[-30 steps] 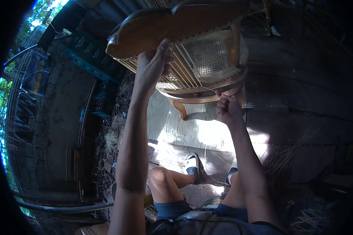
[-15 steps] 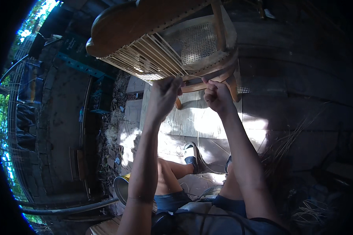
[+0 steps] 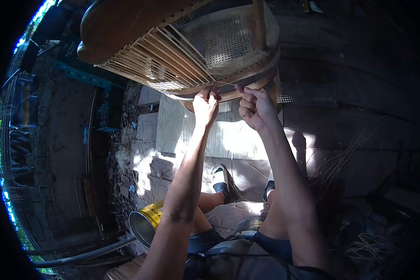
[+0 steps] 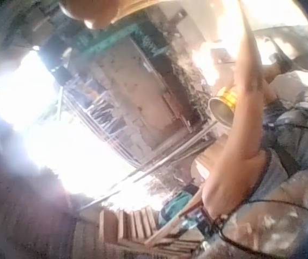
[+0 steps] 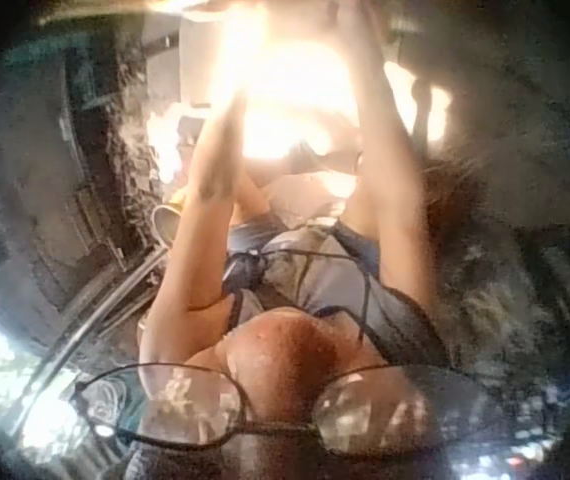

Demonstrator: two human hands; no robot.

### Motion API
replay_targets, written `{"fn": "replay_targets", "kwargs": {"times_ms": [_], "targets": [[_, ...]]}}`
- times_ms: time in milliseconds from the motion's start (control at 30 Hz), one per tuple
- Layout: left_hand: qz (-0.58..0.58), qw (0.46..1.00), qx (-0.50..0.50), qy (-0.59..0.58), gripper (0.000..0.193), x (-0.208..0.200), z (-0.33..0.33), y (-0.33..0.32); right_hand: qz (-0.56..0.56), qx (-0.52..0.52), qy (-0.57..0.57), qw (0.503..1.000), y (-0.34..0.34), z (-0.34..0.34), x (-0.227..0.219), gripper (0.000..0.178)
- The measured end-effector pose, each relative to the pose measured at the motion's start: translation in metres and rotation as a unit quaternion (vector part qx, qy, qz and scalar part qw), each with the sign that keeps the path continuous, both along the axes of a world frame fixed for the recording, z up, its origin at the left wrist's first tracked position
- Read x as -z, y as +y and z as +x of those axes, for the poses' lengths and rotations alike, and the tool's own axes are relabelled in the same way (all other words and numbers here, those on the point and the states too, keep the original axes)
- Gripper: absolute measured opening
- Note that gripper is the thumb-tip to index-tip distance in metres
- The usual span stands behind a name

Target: Repairing and weaving the rattan seat and back of a wooden chair.

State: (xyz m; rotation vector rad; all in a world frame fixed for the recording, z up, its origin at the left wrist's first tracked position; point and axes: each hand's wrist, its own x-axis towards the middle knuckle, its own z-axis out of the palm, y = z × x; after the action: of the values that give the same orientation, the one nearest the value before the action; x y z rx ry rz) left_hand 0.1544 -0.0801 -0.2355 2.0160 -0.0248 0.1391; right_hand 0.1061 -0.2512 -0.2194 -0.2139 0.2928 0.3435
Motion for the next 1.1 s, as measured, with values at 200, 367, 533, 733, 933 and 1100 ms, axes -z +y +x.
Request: {"fn": "replay_targets", "kwargs": {"times_ms": [200, 367, 533, 733, 933, 1100], "targets": [[0.064, 0.998, 0.003, -0.014, 0.024, -0.004, 0.003, 0.002, -0.001, -0.001, -0.011, 1.000, 0.002, -0.002, -0.001, 0.022], [0.120, 0.990, -0.028, -0.064, 0.023, -0.008, -0.005, -0.012, -0.028, -0.005, -0.006, 1.000, 0.004, -0.004, -0.002, 0.024], [0.136, 0.986, -0.041, -0.091, 0.023, -0.004, -0.003, -0.017, -0.010, -0.004, -0.020, 1.000, 0.000, -0.001, 0.004, 0.024], [-0.001, 0.998, -0.057, 0.025, 0.024, -0.008, 0.016, -0.012, -0.022, -0.015, -0.023, 0.999, 0.005, -0.004, 0.002, 0.023], [-0.181, 0.980, 0.009, 0.088, 0.021, -0.018, 0.012, -0.016, -0.013, -0.012, -0.036, 0.999, 0.008, -0.011, 0.007, 0.022], [0.116, 0.984, 0.081, 0.110, 0.032, -0.022, 0.015, 0.012, -0.215, -0.012, -0.092, 0.972, -0.023, -0.050, -0.013, 0.020]]}}
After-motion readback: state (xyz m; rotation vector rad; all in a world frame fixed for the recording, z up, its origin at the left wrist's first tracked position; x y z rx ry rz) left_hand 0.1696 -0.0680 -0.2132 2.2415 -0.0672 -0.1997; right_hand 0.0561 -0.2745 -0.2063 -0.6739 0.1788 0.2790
